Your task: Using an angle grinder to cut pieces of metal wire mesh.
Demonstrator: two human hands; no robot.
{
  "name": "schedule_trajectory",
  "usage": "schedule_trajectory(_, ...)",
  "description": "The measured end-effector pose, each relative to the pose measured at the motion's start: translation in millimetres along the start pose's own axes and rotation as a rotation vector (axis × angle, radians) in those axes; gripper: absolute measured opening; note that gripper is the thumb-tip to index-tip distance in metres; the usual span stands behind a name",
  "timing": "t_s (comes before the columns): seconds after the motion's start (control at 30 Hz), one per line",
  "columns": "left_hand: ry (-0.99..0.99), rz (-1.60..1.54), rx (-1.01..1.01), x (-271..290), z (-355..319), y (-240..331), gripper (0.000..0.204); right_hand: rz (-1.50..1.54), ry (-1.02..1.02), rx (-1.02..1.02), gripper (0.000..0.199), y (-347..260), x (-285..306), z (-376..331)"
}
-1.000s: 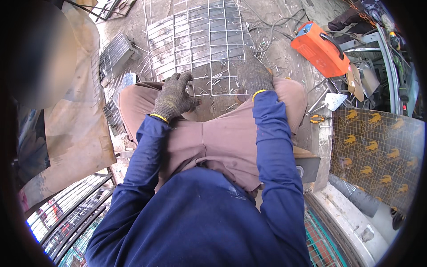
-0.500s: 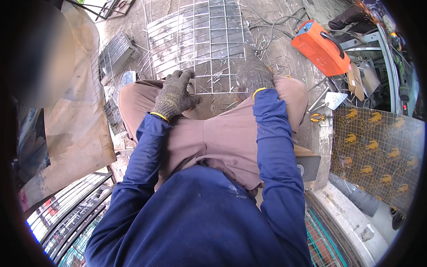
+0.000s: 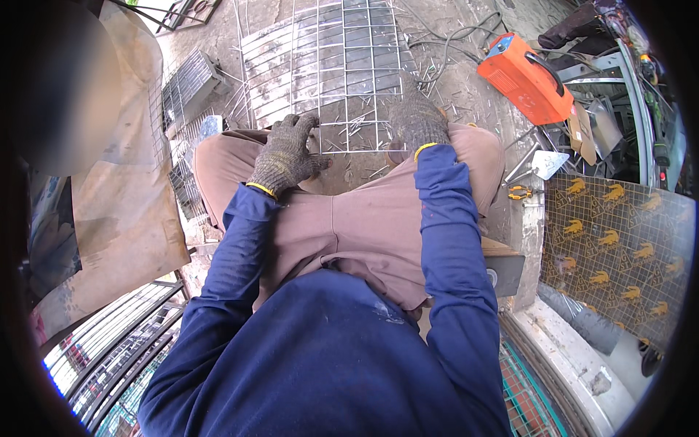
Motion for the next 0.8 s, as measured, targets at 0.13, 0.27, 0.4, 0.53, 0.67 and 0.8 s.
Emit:
schedule_trajectory(0.13,0.000,0.000,-0.003,0.3,-1.0,-0.8,0.085,-0.020,-0.065,-0.038,0.077,0.6,-3.5,0.7)
schedule_trajectory(0.27,0.007,0.001,0.003,1.4,-1.7,-0.1,0.085,-0.050,-0.150,-0.093,0.077,-8.1,0.2,-1.8)
schedule_trajectory(0.4,-0.001,0.007,0.011,-0.1,-1.2,-1.3,0.085,-0.070,-0.173,-0.125,0.077,-13.0,4.5,-4.1)
schedule_trajectory(0.53,-0.005,0.009,0.009,-0.4,-0.7,-1.8,0.085,-0.070,-0.150,-0.133,0.079,-12.4,3.6,-3.9)
schedule_trajectory(0.67,-0.061,0.016,0.033,0.5,-0.8,-1.1,0.088,-0.069,-0.120,-0.142,0.082,-11.1,1.9,-2.1)
schedule_trajectory(0.8,-0.056,0.021,0.031,-0.3,-0.9,-0.8,0.089,-0.069,-0.089,-0.149,0.085,-10.4,1.9,0.2)
Point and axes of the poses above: each hand's wrist, its own z-axis towards the middle knuckle, its own x-axis out of the back of the hand, y = z × x, the point moved 6 cm from there along z, towards the middle knuckle, and after that the axes turned 1 degree about z, right-handed, at the moved point
